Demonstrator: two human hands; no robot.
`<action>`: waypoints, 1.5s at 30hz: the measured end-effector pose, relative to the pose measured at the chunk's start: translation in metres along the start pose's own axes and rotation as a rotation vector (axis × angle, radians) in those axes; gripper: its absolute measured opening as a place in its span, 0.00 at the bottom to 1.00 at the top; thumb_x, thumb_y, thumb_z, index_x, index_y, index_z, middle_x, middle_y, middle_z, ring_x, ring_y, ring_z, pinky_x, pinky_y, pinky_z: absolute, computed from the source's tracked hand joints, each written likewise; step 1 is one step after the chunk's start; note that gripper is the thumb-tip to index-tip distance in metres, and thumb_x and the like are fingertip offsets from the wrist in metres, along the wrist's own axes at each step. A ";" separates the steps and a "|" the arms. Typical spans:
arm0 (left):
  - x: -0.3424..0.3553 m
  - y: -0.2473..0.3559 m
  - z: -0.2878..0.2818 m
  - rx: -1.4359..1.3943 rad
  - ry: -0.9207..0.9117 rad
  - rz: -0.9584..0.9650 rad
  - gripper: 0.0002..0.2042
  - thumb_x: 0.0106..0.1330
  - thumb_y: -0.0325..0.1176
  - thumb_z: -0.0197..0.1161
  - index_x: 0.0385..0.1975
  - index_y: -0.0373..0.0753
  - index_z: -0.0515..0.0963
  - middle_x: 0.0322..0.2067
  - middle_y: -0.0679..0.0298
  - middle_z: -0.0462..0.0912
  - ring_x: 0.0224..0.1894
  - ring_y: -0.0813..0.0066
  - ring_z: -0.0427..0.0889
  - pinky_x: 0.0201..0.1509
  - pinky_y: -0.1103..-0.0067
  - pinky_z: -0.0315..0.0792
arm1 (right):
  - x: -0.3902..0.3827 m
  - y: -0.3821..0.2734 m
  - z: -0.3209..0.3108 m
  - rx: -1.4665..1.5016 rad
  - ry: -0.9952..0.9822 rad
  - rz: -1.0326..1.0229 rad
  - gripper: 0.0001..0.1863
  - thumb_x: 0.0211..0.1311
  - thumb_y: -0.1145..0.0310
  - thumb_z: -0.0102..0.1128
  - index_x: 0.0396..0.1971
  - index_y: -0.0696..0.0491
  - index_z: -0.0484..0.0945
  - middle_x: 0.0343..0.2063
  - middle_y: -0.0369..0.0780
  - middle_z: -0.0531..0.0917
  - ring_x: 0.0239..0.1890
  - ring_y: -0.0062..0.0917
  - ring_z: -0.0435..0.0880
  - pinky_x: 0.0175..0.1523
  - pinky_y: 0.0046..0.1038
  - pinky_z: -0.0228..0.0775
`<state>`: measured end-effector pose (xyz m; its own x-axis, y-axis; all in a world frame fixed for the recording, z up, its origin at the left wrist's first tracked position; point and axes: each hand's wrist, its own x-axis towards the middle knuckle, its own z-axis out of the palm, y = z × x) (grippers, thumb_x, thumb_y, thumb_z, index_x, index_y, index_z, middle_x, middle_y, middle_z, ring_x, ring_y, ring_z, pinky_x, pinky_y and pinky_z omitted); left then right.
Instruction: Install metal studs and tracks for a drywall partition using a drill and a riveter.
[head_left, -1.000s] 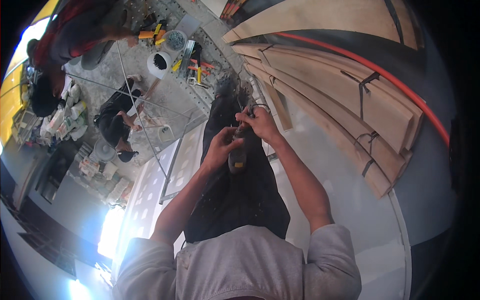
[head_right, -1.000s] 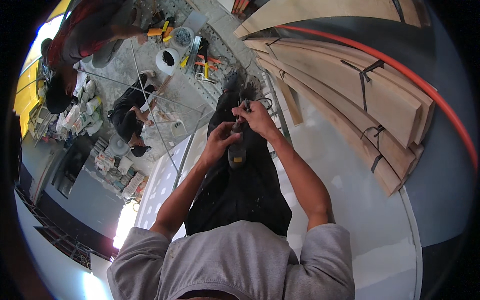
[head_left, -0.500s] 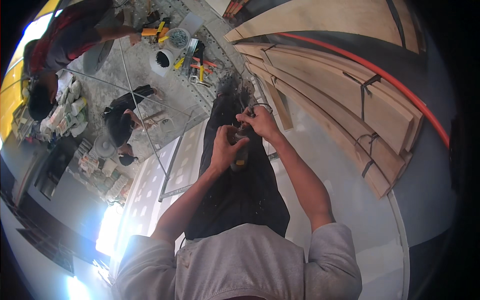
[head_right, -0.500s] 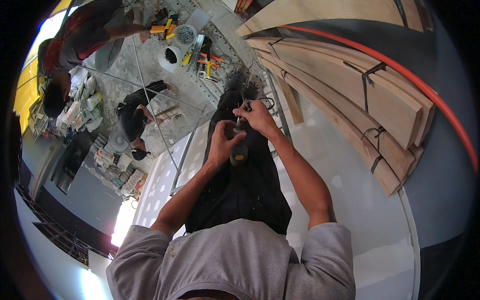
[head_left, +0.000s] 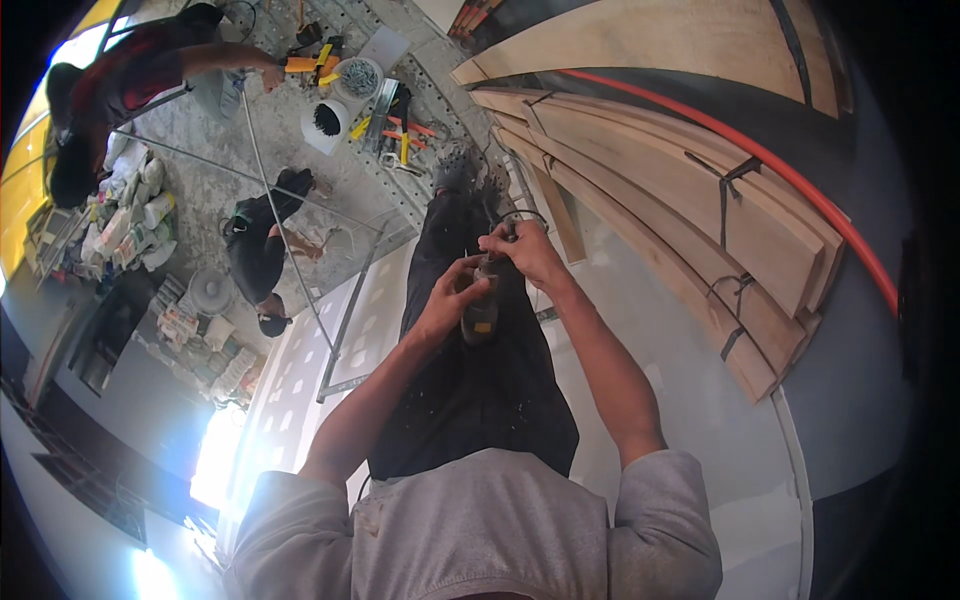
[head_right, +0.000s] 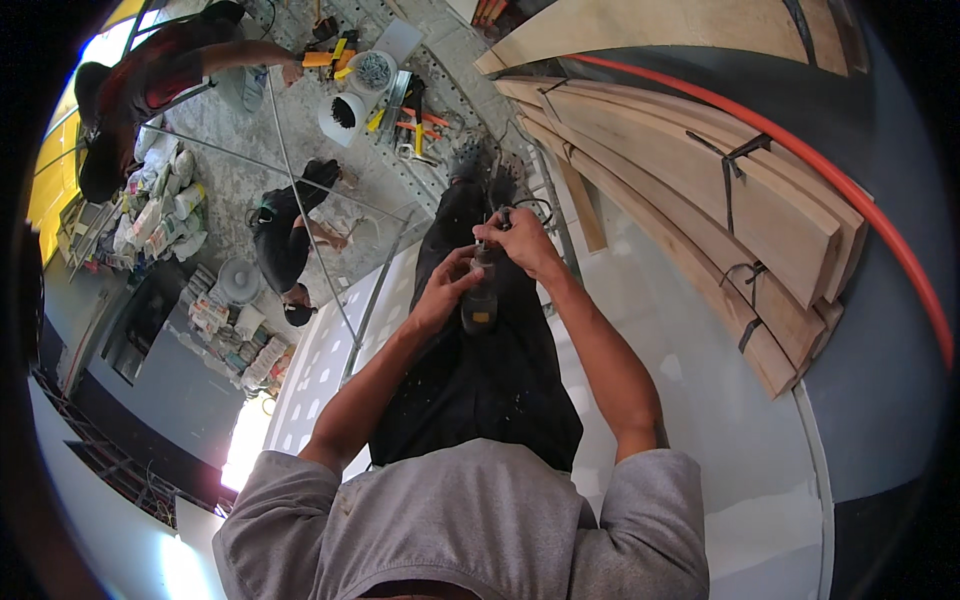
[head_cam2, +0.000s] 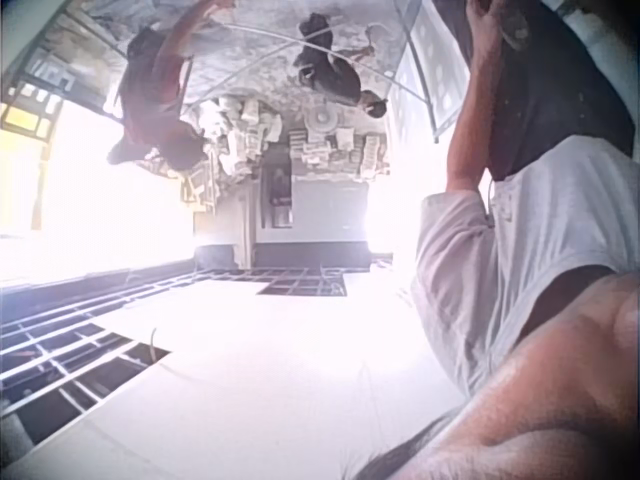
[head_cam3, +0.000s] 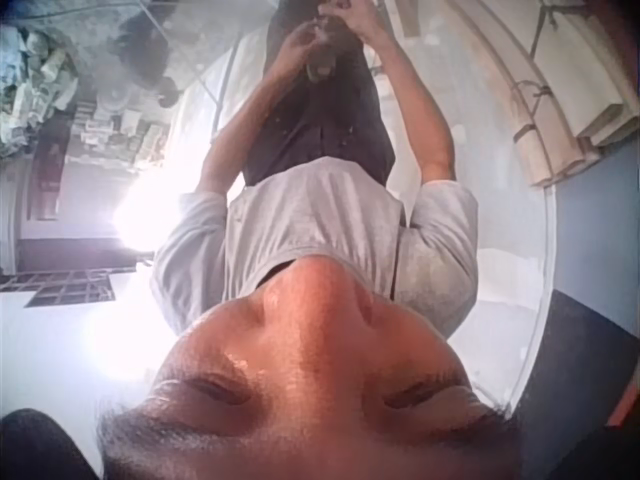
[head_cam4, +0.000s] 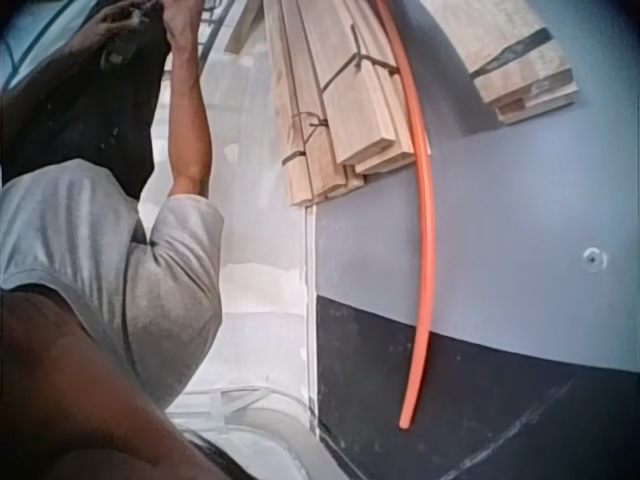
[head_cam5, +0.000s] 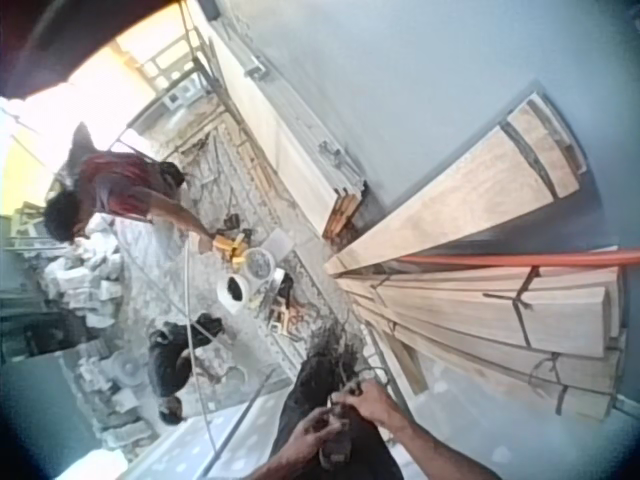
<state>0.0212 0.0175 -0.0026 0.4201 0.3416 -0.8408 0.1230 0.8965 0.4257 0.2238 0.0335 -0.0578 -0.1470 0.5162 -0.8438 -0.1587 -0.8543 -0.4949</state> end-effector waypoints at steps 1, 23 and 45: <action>-0.001 -0.002 0.000 0.001 0.004 0.000 0.20 0.80 0.38 0.59 0.66 0.36 0.70 0.51 0.65 0.82 0.55 0.76 0.78 0.64 0.76 0.69 | 0.000 -0.001 0.001 0.001 -0.004 -0.001 0.13 0.61 0.64 0.78 0.26 0.56 0.84 0.23 0.34 0.83 0.28 0.17 0.78 0.37 0.26 0.70; -0.007 -0.014 0.012 -0.196 0.029 0.001 0.20 0.79 0.40 0.62 0.62 0.35 0.71 0.53 0.61 0.83 0.55 0.74 0.82 0.64 0.75 0.72 | -0.008 -0.002 -0.005 0.068 -0.023 -0.028 0.15 0.62 0.62 0.79 0.26 0.56 0.84 0.24 0.34 0.84 0.28 0.17 0.78 0.38 0.25 0.70; -0.001 -0.034 0.015 -0.108 -0.001 0.014 0.17 0.84 0.45 0.51 0.59 0.39 0.71 0.46 0.65 0.82 0.50 0.78 0.82 0.58 0.77 0.75 | -0.030 -0.030 0.008 -0.565 0.193 -0.091 0.20 0.69 0.61 0.71 0.45 0.60 0.74 0.38 0.49 0.85 0.38 0.43 0.86 0.44 0.40 0.76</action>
<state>0.0298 -0.0177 -0.0118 0.4216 0.3537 -0.8349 0.0193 0.9171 0.3983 0.2254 0.0442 -0.0157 0.0305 0.6138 -0.7889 0.3888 -0.7344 -0.5564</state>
